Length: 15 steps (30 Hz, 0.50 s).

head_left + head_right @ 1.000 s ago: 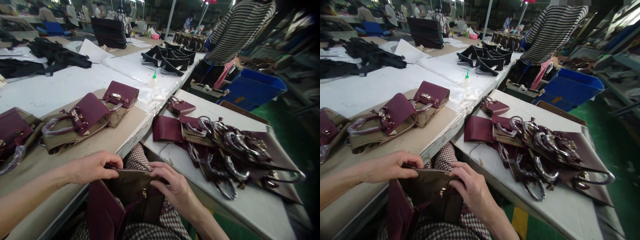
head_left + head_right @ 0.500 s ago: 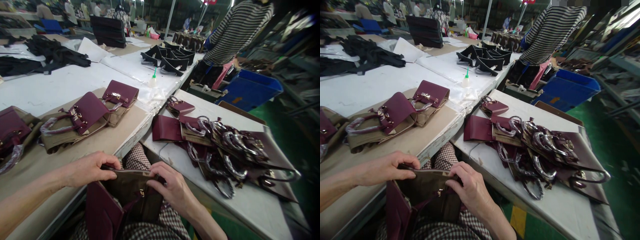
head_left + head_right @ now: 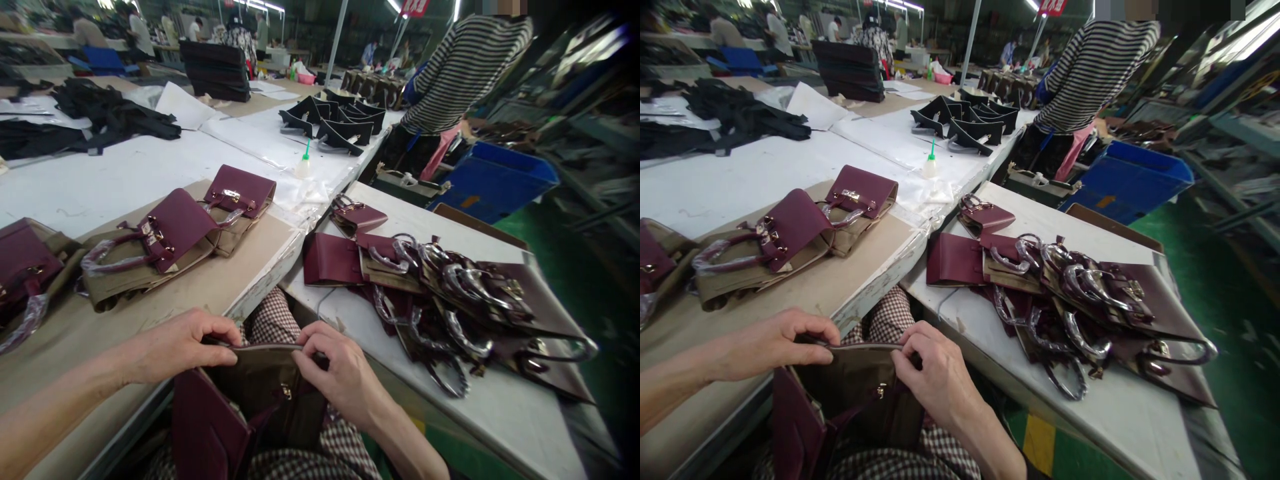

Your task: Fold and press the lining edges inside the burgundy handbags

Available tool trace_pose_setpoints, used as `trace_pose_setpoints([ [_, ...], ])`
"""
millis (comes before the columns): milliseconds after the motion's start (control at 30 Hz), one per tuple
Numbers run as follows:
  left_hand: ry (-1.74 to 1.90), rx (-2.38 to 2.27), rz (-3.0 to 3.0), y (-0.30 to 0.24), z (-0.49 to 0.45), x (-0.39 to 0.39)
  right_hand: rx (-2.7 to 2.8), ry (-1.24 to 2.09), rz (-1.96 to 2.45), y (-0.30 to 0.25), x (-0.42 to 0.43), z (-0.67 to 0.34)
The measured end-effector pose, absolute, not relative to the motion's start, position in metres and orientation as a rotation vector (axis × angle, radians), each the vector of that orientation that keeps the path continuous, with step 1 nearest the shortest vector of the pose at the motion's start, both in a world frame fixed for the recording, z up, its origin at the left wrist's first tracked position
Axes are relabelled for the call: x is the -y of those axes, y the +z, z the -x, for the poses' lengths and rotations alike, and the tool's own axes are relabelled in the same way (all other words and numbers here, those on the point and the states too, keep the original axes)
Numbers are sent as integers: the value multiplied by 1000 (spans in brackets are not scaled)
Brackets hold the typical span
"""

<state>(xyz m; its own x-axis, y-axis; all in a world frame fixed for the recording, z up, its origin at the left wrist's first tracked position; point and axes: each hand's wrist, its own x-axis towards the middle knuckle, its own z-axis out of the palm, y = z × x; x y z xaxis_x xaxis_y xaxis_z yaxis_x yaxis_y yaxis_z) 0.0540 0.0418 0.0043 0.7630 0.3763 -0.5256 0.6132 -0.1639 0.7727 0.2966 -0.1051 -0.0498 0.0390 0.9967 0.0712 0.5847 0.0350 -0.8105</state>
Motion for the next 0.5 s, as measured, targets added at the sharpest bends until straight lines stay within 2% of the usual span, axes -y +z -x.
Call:
trace_pose_setpoints([
  [167, -236, -808, -1781, -2, -52, -43, 1569, 697, 1578, -67, 105, -296],
  [500, -224, -863, -1780, -8, -52, -42, 1479, 967, 1529, -71, 107, -303],
])
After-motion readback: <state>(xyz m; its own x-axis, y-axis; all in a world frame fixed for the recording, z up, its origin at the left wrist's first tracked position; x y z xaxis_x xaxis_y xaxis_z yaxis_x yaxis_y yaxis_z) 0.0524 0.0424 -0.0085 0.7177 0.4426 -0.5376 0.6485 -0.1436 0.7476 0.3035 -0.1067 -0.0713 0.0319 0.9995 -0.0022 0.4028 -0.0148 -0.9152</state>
